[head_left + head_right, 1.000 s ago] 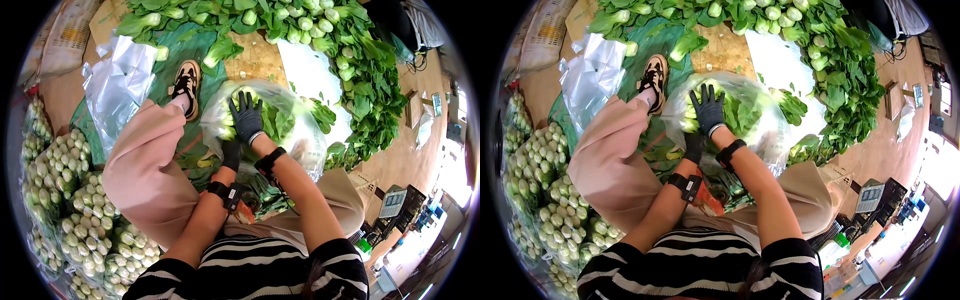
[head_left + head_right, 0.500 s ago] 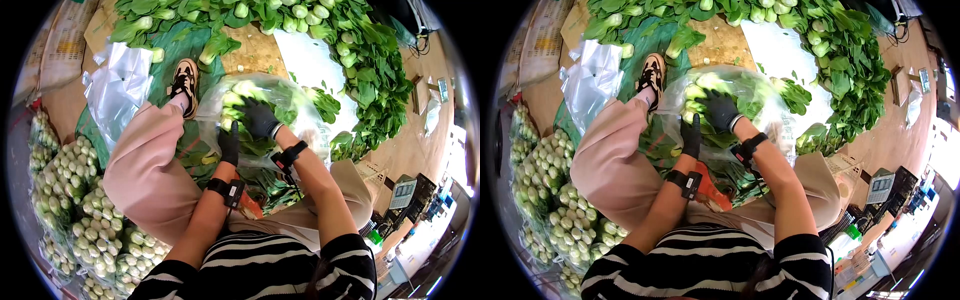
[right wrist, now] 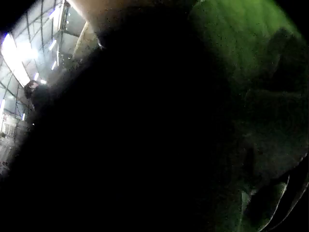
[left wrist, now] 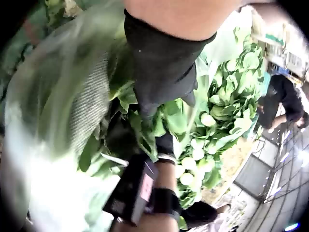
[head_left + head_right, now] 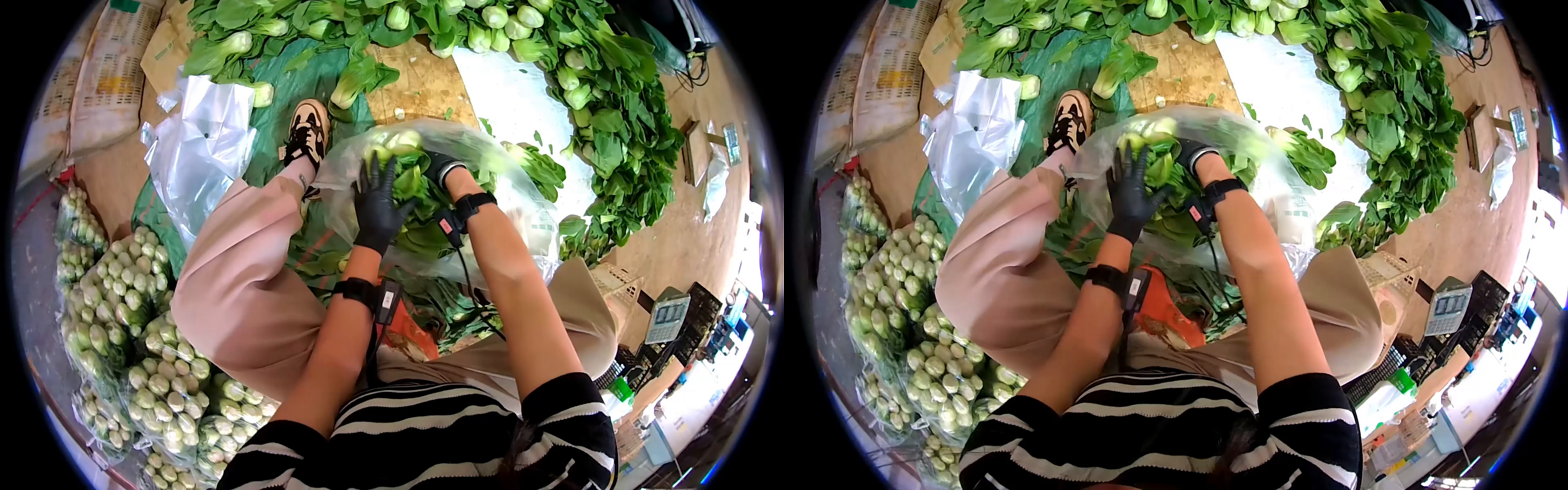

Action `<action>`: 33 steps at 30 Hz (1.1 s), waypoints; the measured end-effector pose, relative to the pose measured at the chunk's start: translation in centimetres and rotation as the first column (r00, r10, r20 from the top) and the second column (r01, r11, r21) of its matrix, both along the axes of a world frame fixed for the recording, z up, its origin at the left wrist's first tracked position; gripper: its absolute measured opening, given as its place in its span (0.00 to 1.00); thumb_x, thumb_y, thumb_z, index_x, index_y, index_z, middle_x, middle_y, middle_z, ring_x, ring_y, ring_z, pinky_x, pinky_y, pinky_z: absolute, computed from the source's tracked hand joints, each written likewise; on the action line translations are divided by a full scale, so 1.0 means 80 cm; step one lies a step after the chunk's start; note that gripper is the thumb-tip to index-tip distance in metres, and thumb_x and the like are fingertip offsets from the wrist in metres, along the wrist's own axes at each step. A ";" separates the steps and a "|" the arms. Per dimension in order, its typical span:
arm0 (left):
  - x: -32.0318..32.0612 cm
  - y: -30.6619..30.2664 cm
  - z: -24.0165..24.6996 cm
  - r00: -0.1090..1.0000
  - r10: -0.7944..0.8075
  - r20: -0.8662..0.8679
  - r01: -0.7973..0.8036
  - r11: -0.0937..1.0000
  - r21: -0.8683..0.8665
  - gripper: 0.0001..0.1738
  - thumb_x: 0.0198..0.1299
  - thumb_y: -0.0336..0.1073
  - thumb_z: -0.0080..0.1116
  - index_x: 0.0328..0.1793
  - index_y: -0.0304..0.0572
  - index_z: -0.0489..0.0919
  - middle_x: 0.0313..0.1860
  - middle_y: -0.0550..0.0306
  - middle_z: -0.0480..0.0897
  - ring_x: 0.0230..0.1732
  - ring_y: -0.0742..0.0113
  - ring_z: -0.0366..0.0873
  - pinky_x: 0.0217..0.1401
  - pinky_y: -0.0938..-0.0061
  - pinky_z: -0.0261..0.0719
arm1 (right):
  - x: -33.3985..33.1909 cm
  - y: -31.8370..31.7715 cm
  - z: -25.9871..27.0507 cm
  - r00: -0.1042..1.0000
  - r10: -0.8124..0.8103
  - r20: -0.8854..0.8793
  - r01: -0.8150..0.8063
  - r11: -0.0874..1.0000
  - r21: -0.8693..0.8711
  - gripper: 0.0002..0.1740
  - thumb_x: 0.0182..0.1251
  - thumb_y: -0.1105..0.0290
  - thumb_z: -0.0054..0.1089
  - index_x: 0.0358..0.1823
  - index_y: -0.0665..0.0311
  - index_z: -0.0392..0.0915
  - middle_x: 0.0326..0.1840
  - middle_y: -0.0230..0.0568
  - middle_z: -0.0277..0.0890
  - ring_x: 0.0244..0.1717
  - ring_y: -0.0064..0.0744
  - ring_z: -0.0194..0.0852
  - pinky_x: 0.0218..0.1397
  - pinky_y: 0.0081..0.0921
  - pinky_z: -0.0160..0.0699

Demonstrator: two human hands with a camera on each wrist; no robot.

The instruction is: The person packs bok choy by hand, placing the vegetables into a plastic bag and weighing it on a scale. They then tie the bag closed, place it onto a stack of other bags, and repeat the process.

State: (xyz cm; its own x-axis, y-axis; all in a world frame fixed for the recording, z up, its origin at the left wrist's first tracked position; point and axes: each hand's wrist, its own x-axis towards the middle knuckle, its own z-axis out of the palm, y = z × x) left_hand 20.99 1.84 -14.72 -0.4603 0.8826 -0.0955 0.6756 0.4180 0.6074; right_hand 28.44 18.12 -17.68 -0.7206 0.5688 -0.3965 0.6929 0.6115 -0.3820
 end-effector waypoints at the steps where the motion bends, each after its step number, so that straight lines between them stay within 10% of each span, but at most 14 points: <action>1: -0.002 0.001 -0.001 0.988 -0.146 -0.043 0.140 0.982 -0.127 0.42 0.36 0.41 0.65 0.63 0.59 0.62 0.69 0.52 0.49 0.68 0.45 0.45 0.64 0.52 0.47 | -0.006 0.004 0.000 1.000 0.002 0.019 -0.001 0.998 -0.065 0.23 0.54 0.62 0.50 0.52 0.62 0.66 0.52 0.52 0.66 0.53 0.46 0.64 0.53 0.34 0.64; 5: 0.041 -0.023 -0.034 0.947 -0.158 0.278 0.227 0.945 -0.237 0.32 0.39 0.38 0.61 0.57 0.59 0.70 0.69 0.57 0.50 0.69 0.49 0.44 0.65 0.51 0.46 | -0.038 0.032 0.024 0.891 0.273 0.363 -0.234 0.961 -0.148 0.24 0.49 0.64 0.57 0.49 0.62 0.68 0.47 0.48 0.71 0.48 0.47 0.68 0.50 0.35 0.66; 6: 0.058 -0.010 -0.040 0.604 0.069 0.794 -0.239 0.966 0.098 0.28 0.41 0.34 0.59 0.54 0.52 0.72 0.68 0.60 0.52 0.68 0.52 0.46 0.63 0.56 0.53 | -0.034 0.024 0.033 0.957 0.285 0.060 -0.290 0.922 0.255 0.13 0.46 0.66 0.57 0.36 0.61 0.76 0.33 0.43 0.76 0.37 0.45 0.73 0.44 0.35 0.70; 7: 0.056 -0.011 -0.048 0.606 0.065 0.793 -0.233 0.968 0.099 0.28 0.41 0.34 0.59 0.54 0.52 0.72 0.68 0.60 0.52 0.68 0.52 0.46 0.63 0.56 0.53 | -0.044 0.026 0.035 0.913 0.409 0.003 -0.392 0.873 0.290 0.21 0.43 0.66 0.60 0.42 0.61 0.73 0.35 0.46 0.74 0.38 0.45 0.72 0.45 0.36 0.69; 8: 0.050 -0.014 -0.056 0.891 -0.040 0.453 0.017 0.998 0.055 0.27 0.41 0.34 0.58 0.53 0.48 0.72 0.68 0.59 0.53 0.68 0.52 0.47 0.61 0.59 0.57 | -0.052 0.020 0.027 0.907 0.418 -0.055 -0.387 0.876 0.289 0.24 0.42 0.66 0.60 0.46 0.61 0.70 0.39 0.47 0.73 0.40 0.45 0.71 0.45 0.37 0.69; 10: 0.025 0.005 0.001 0.954 -0.278 -0.116 0.260 0.954 -0.147 0.27 0.40 0.30 0.58 0.53 0.41 0.72 0.68 0.54 0.53 0.63 0.54 0.58 0.55 0.64 0.66 | -0.059 0.013 -0.005 0.898 0.416 -0.142 -0.349 0.871 0.346 0.38 0.41 0.59 0.64 0.55 0.63 0.60 0.45 0.52 0.70 0.45 0.45 0.69 0.47 0.38 0.67; 15: 0.040 -0.006 -0.026 0.941 -0.209 0.266 0.231 0.972 -0.053 0.28 0.39 0.25 0.57 0.53 0.34 0.69 0.68 0.51 0.49 0.50 0.52 0.71 0.51 0.67 0.69 | -0.030 0.022 0.005 0.954 0.221 0.203 -0.249 0.960 0.128 0.37 0.47 0.64 0.57 0.61 0.60 0.55 0.48 0.49 0.69 0.46 0.45 0.69 0.48 0.38 0.66; 21: 0.038 0.009 -0.043 0.929 -0.212 0.304 0.258 0.959 -0.119 0.32 0.41 0.19 0.49 0.59 0.35 0.64 0.70 0.48 0.42 0.54 0.47 0.67 0.52 0.68 0.68 | 0.007 0.017 -0.025 0.995 0.093 -0.021 -0.091 0.992 0.092 0.45 0.46 0.62 0.58 0.64 0.61 0.45 0.60 0.53 0.57 0.59 0.47 0.57 0.61 0.38 0.54; 23: 0.010 0.011 -0.020 0.856 -0.237 0.460 0.294 0.954 -0.055 0.35 0.42 0.27 0.53 0.62 0.45 0.62 0.62 0.39 0.59 0.53 0.45 0.67 0.53 0.62 0.67 | 0.001 0.018 -0.012 0.998 0.066 0.007 -0.066 0.997 0.035 0.45 0.46 0.55 0.58 0.64 0.64 0.47 0.61 0.54 0.55 0.61 0.48 0.54 0.65 0.39 0.48; 25: -0.033 0.035 0.076 0.859 -0.464 0.216 0.484 0.874 -0.049 0.35 0.40 0.32 0.59 0.60 0.43 0.64 0.60 0.38 0.61 0.54 0.46 0.67 0.53 0.63 0.68 | -0.002 0.012 0.008 0.992 0.124 -0.006 -0.121 0.977 0.175 0.46 0.46 0.47 0.56 0.63 0.65 0.50 0.60 0.56 0.55 0.61 0.48 0.54 0.65 0.41 0.46; 28: -0.072 0.057 0.094 0.903 -0.185 0.389 0.078 0.959 0.273 0.36 0.37 0.33 0.64 0.57 0.36 0.66 0.57 0.40 0.67 0.54 0.46 0.67 0.54 0.65 0.67 | -0.012 -0.005 0.010 0.998 0.011 -0.056 0.000 0.982 0.187 0.46 0.45 0.42 0.55 0.61 0.63 0.54 0.57 0.55 0.60 0.59 0.49 0.56 0.64 0.42 0.46; 30: -0.095 0.098 0.084 0.948 0.145 -0.283 -0.074 0.966 0.249 0.31 0.42 0.37 0.63 0.54 0.36 0.68 0.53 0.40 0.70 0.51 0.50 0.70 0.51 0.67 0.70 | -0.016 -0.004 0.006 0.993 -0.059 -0.107 0.077 0.982 0.170 0.43 0.45 0.43 0.55 0.59 0.63 0.57 0.53 0.53 0.64 0.56 0.49 0.59 0.62 0.41 0.49; 31: -0.107 0.109 0.058 0.946 0.139 -0.292 -0.063 0.965 0.255 0.31 0.42 0.37 0.63 0.54 0.36 0.68 0.53 0.40 0.70 0.51 0.50 0.70 0.51 0.67 0.70 | -0.017 0.000 0.002 0.991 -0.068 -0.117 0.088 0.981 0.175 0.43 0.45 0.43 0.55 0.59 0.63 0.57 0.53 0.53 0.64 0.56 0.49 0.59 0.62 0.41 0.49; 33: -0.120 0.116 0.012 0.995 -0.095 -0.039 0.075 0.932 -0.356 0.22 0.47 0.37 0.59 0.48 0.34 0.73 0.43 0.42 0.76 0.42 0.55 0.75 0.42 0.72 0.74 | -0.018 0.010 0.003 0.991 -0.090 -0.100 0.094 0.995 0.031 0.43 0.45 0.43 0.56 0.58 0.62 0.59 0.53 0.54 0.64 0.56 0.49 0.60 0.61 0.42 0.51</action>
